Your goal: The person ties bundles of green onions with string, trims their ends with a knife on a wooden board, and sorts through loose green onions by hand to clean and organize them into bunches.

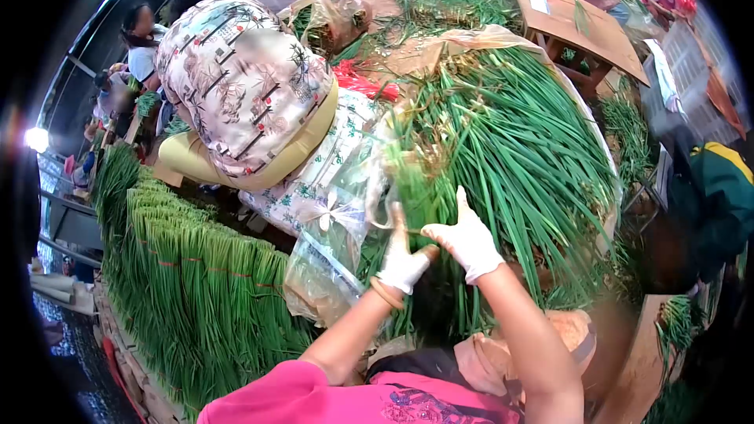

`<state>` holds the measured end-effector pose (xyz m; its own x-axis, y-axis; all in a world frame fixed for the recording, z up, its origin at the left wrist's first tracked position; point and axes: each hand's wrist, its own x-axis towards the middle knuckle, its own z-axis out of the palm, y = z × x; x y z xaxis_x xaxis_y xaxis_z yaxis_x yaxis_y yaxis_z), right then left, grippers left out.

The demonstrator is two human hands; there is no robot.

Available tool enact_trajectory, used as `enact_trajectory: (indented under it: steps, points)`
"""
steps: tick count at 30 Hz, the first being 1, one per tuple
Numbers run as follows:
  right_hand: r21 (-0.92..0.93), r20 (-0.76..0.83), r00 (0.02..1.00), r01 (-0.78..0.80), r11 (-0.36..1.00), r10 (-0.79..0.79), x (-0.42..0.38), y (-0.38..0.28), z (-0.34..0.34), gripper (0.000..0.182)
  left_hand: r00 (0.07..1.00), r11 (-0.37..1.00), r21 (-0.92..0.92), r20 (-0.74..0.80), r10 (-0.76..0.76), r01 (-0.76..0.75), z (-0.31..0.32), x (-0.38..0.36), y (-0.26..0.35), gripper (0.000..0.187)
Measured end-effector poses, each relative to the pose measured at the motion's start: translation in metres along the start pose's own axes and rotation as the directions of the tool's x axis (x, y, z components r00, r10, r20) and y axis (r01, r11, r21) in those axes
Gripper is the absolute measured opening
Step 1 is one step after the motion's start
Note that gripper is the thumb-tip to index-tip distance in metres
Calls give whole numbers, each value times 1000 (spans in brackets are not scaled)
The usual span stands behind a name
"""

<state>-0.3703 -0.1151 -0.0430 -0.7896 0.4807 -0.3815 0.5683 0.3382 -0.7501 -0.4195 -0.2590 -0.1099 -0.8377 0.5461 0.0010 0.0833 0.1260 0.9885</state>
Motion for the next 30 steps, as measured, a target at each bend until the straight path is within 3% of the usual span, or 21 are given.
enact_trajectory:
  steps: [1, 2, 3, 4, 6, 8, 9, 10, 12, 13, 14, 16, 17, 20, 22, 24, 25, 26, 27, 29, 30]
  points:
    - [-123, -109, 993, 22, 992, -36, 2, 2, 9, 108, 991, 988, 96, 64, 117, -123, 14, -4, -5, 98]
    - [-25, -118, 991, 64, 998, -66, 5, 7, 9, 95, 965, 952, 180, 140, 222, -246, 29, -9, -10, 97]
    - [179, -122, 993, 26, 984, -4, 12, 21, 8, 87, 942, 851, 415, 232, 243, -322, 43, -13, -16, 95]
    - [376, -115, 992, -11, 927, 59, 13, 21, 5, 78, 935, 864, 365, 197, 294, -348, 56, -16, -12, 92]
    - [399, -124, 985, -64, 915, 123, 26, 31, 4, 63, 925, 859, 346, 182, 333, -377, 67, -8, -9, 92]
    - [527, -151, 987, 41, 849, 46, 40, 50, 16, 61, 928, 884, 315, 256, 272, -346, 41, 7, -1, 72]
    - [662, -155, 988, 103, 742, 1, 34, 38, 17, 61, 953, 966, 216, 294, 75, -142, 17, 16, 24, 60]
    - [558, -198, 980, 104, 823, 10, 42, 46, 22, 62, 930, 989, 127, 348, -118, 78, -4, 24, 44, 48]
    - [631, -87, 987, -49, 774, 133, 46, 59, 29, 69, 986, 986, -66, 48, 157, -154, -25, 38, 44, 32]
    - [604, -132, 987, 4, 797, 95, 48, 65, 34, 76, 991, 949, -286, -31, 129, -133, -31, 42, 49, 26]
    - [601, -147, 984, 8, 800, 100, 49, 70, 38, 78, 989, 956, -255, -61, 133, -144, -36, 48, 49, 28]
    - [588, -182, 978, 21, 809, 106, 48, 59, 35, 80, 987, 770, -636, -87, -135, 50, -20, 54, 50, 38]
    - [578, -123, 970, -100, 810, 208, 40, 45, 27, 83, 995, 832, -551, -100, 10, -64, -11, 53, 30, 54]
    - [282, -212, 962, -107, 953, 171, 44, 55, 25, 89, 998, 864, -503, -55, -30, -2, 33, 37, -26, 85]
    - [351, -98, 967, -188, 917, 236, 46, 49, 26, 94, 999, 980, -194, 49, -23, 32, 38, 27, -26, 107]
    - [576, -69, 987, -82, 813, 149, 32, 33, 21, 94, 998, 977, -203, -36, 60, -66, 40, 25, -29, 113]
    - [560, 28, 1000, -25, 828, 11, 24, 23, 14, 96, 996, 898, -430, 32, -87, 93, 38, 25, -31, 110]
    - [491, 110, 994, -68, 868, 16, 34, 37, 25, 97, 998, 819, -572, -26, -53, 29, 39, 27, -45, 92]
    - [146, 80, 994, 58, 987, -71, 26, 23, 21, 94, 982, 720, -682, -13, -190, 131, 44, 35, -103, 80]
    - [-501, 99, 976, 217, 838, -194, 10, -8, 14, 90, 978, 775, -631, -132, -161, 42, 36, 42, -104, 59]
    - [-607, 180, 972, 229, 761, -149, 2, -34, 0, 75, 971, 801, -599, -191, -145, 2, 32, 45, -104, 48]
